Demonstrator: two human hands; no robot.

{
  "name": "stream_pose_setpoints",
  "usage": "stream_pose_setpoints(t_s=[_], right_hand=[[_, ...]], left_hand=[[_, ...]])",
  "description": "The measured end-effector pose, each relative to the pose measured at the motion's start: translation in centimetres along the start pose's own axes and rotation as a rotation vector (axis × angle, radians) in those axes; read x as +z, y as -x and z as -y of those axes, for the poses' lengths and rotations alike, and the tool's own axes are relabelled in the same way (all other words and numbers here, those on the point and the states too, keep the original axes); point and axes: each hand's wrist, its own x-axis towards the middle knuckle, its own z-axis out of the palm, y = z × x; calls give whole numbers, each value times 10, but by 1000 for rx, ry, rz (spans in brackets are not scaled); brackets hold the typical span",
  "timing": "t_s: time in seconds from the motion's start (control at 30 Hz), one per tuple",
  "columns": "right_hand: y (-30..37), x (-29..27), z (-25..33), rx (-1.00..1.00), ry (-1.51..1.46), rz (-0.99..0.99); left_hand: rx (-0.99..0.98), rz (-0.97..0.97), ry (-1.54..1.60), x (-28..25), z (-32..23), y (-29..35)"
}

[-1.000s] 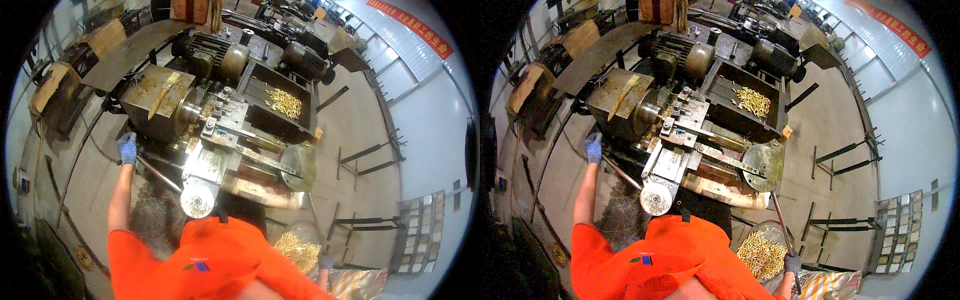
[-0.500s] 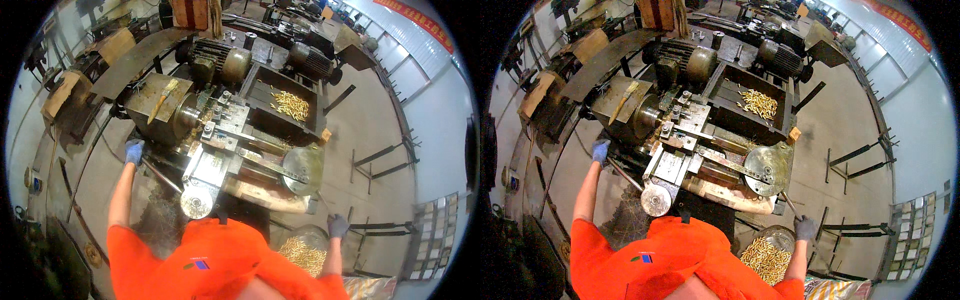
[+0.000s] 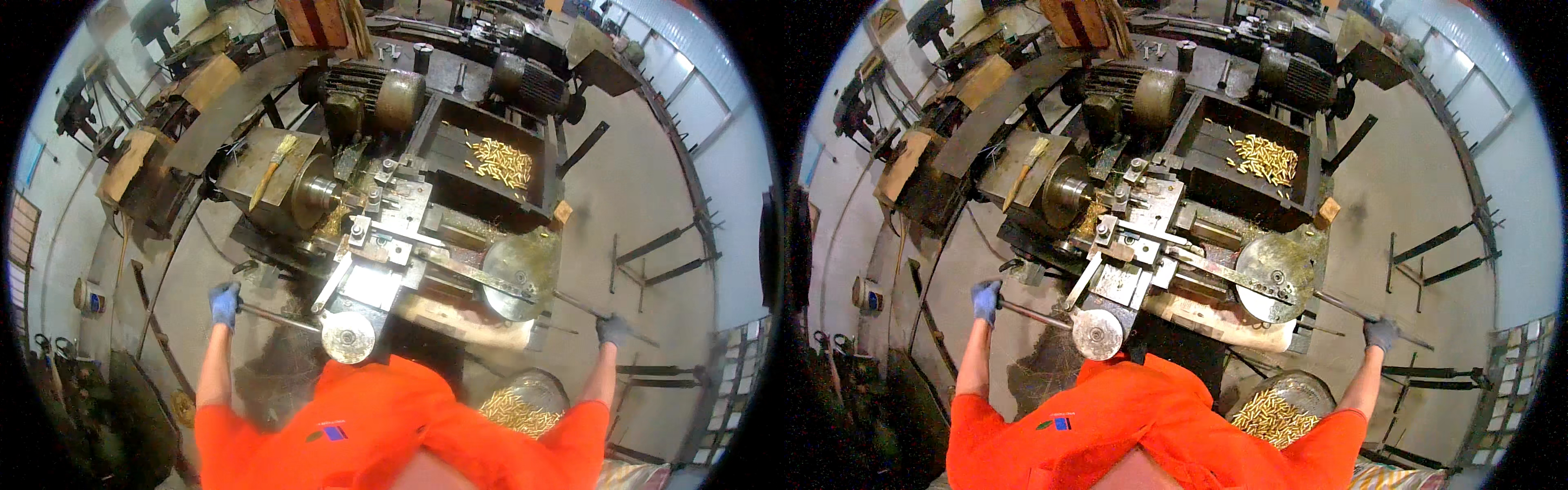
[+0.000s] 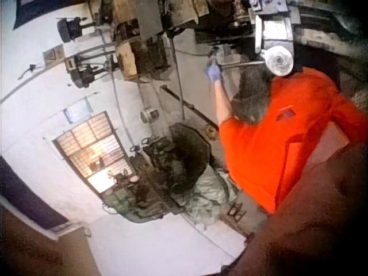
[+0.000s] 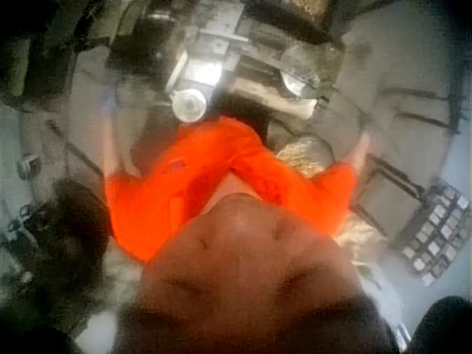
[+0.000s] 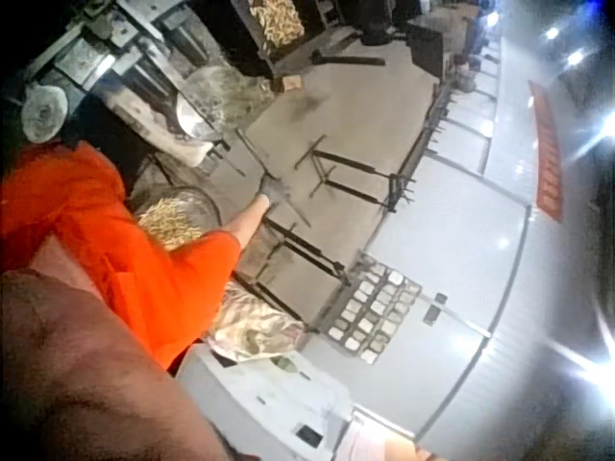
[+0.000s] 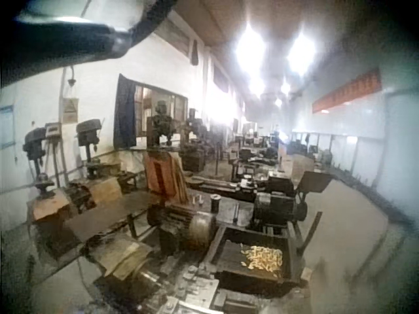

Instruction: The person operates a metal turning lathe, repeatedly inserting brass rods into the chuck and using a lever to engage the cutting cycle. Finished brass parts are ejected into a collection bin, which the person periodically empties into a large sack. The person also clears metal shavings from the machine bed during operation.

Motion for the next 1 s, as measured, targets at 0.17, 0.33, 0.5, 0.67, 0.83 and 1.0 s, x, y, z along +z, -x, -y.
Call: stream_pose_setpoints(t_s=[0.17, 0.33, 0.5, 0.67, 0.83, 1.0], right_hand=[[36, 30, -83, 56, 93, 39], [86, 15, -105, 130, 7, 90], [102, 20, -109, 88, 67, 201], [116, 31, -122, 170, -27, 69], [127, 22, -121, 188, -57, 144], [135, 27, -127, 183, -14, 131]], left_hand=[[-75, -177, 29, -22, 28, 51], [-107, -222, 136, -23, 42, 59], [-129, -269, 113, -21, 40, 67], [-107, -247, 129, -23, 37, 64], [-144, -294, 150, -24, 36, 64], [-138, -292, 150, -26, 37, 63]])
